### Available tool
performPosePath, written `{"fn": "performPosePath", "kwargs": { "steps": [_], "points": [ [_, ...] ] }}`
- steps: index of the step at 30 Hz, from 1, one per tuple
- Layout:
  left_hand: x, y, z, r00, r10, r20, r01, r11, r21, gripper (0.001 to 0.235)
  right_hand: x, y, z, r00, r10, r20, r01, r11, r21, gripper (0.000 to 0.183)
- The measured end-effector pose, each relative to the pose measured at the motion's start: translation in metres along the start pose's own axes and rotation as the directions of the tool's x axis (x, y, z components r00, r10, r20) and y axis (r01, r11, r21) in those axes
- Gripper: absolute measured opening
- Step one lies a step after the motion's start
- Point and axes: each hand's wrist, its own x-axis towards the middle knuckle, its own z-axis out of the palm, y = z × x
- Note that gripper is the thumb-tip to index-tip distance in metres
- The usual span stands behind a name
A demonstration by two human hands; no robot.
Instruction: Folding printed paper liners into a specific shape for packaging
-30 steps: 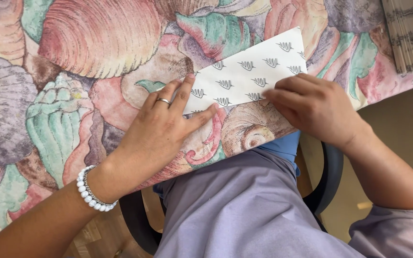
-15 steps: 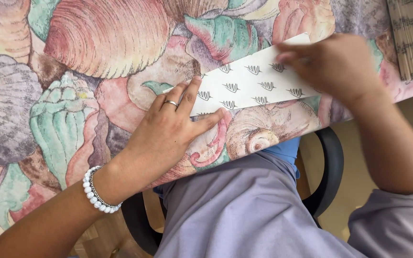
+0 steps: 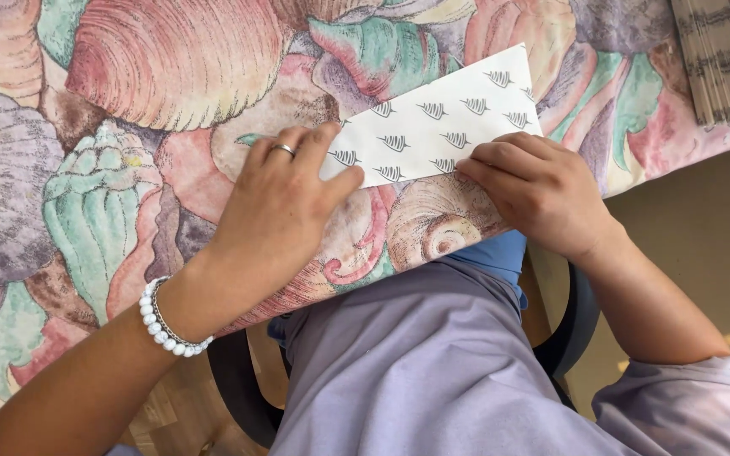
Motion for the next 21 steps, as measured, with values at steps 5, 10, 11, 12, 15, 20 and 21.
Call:
{"fn": "performPosePath", "kwargs": {
  "steps": [5, 10, 11, 12, 15, 20, 21],
  "points": [
    [0.024, 0.0, 0.011, 0.98, -0.197, -0.002, 0.196, 0.979, -0.052, 0.018, 0.006, -0.002, -0.004, 0.999, -0.031, -0.013, 0.031, 0.999, -0.008, 0.012],
    [0.049, -0.034, 0.04, 0.934, -0.299, 0.198, 0.337, 0.919, -0.204, 0.034, 0.015, -0.001, 0.0, 0.991, 0.045, -0.127, -0.025, 0.988, 0.151, 0.006],
    [0.051, -0.033, 0.038, 0.94, -0.286, 0.188, 0.322, 0.925, -0.204, 0.034, 0.02, -0.004, -0.003, 0.99, 0.05, -0.133, -0.031, 0.99, 0.136, 0.006],
    [0.054, -0.033, 0.036, 0.912, -0.336, 0.234, 0.385, 0.899, -0.209, 0.026, 0.026, -0.005, -0.005, 0.978, 0.039, -0.206, -0.031, 0.999, 0.042, 0.011],
    [0.06, -0.012, 0.005, 0.919, -0.351, 0.179, 0.388, 0.885, -0.256, 0.016, 0.047, -0.016, -0.015, 0.985, 0.028, -0.172, -0.063, 0.977, -0.204, 0.033],
    [0.057, -0.005, -0.027, 0.972, -0.103, -0.209, 0.04, 0.957, -0.287, 0.012, 0.082, -0.014, -0.037, 0.989, 0.026, -0.143, -0.054, 0.98, -0.191, 0.019],
    [0.058, -0.008, -0.032, 0.966, -0.037, -0.255, -0.044, 0.952, -0.304, 0.011, 0.081, -0.01, -0.043, 0.991, 0.043, -0.128, -0.06, 0.99, -0.131, 0.018]
  ]
}}
